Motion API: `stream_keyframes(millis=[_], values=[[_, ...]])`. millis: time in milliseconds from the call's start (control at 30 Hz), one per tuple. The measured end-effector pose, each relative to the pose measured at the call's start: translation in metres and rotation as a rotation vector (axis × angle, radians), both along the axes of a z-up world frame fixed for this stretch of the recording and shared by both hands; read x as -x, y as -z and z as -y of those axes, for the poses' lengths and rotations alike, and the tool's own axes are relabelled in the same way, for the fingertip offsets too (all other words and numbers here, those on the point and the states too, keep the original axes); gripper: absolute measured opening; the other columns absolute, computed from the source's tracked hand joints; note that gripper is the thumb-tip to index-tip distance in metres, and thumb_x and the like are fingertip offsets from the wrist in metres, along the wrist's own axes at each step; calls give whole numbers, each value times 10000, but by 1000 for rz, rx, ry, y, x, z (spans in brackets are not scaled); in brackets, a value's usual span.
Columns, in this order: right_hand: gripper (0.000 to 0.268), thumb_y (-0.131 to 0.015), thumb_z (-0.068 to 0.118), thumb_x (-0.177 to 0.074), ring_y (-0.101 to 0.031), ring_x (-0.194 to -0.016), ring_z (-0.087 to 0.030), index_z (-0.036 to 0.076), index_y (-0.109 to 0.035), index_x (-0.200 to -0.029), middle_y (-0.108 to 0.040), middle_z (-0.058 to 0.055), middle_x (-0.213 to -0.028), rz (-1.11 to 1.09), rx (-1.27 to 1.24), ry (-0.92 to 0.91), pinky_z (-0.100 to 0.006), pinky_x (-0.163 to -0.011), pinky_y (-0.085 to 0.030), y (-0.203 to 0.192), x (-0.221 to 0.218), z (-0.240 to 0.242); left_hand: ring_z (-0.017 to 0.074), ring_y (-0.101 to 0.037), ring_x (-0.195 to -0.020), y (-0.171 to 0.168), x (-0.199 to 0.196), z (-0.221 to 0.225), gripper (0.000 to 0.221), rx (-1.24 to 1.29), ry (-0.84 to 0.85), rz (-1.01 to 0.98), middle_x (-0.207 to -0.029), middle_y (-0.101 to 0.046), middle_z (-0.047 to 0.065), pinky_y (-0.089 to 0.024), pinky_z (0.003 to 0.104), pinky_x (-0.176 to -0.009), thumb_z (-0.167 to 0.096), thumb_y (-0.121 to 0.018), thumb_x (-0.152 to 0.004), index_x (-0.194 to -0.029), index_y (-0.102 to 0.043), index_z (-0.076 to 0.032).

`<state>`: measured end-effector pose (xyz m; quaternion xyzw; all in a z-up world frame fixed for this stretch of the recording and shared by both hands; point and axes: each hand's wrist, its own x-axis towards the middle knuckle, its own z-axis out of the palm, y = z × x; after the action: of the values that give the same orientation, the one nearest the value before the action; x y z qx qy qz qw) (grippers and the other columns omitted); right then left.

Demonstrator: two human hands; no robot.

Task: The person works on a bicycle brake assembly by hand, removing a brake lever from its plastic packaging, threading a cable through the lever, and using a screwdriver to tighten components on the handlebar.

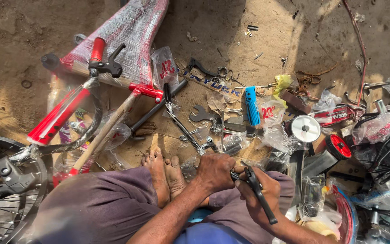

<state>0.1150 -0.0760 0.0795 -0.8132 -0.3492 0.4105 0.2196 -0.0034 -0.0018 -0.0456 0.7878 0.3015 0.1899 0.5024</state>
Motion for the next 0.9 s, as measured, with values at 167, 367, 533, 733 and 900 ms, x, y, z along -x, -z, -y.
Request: stream_keyframes(millis=[167,367,533,733,900], values=[[190,-722,35,-803,-758,-846,-249,18,-638,-972,-731,-173,-1143,-69,-341,-450,-337,-708,-601,-3,-43,-18,259,-618,-595,5,-5,-3,199,-107,-30,59,-650,-572,48,-474,422,-594,-221,-753,-644,-682,-573,-146],[347,-773,170,-604,-718,-855,-377,15,-602,-863,-609,-292,-1301,-379,-109,-999,-433,-674,-582,-1,-71,-33,240,-593,-577,3,2,3,251,-115,-61,104,-637,-521,41,-440,417,-593,-238,-740,-645,-675,-510,-141],[115,-668,131,-782,-740,-794,-277,41,-597,-796,-702,-237,-1188,-291,-258,-479,-387,-680,-592,5,-46,-8,212,-590,-568,4,2,6,245,-110,-65,48,-622,-507,28,-438,407,-582,-265,-748,-744,-691,-535,-155],[153,-692,170,-787,-734,-787,-289,49,-610,-832,-719,-249,-1161,-238,-284,-494,-388,-683,-593,5,-43,-6,198,-552,-521,0,5,1,209,-115,-70,78,-613,-492,23,-415,398,-545,-259,-712,-725,-681,-540,-150],[264,-733,247,-758,-698,-824,-354,62,-596,-886,-647,-336,-1307,-436,-393,-1147,-413,-654,-546,34,-67,-12,205,-516,-527,-2,22,6,339,-119,-70,131,-620,-466,22,-385,401,-541,-413,-723,-769,-676,-527,-153]])
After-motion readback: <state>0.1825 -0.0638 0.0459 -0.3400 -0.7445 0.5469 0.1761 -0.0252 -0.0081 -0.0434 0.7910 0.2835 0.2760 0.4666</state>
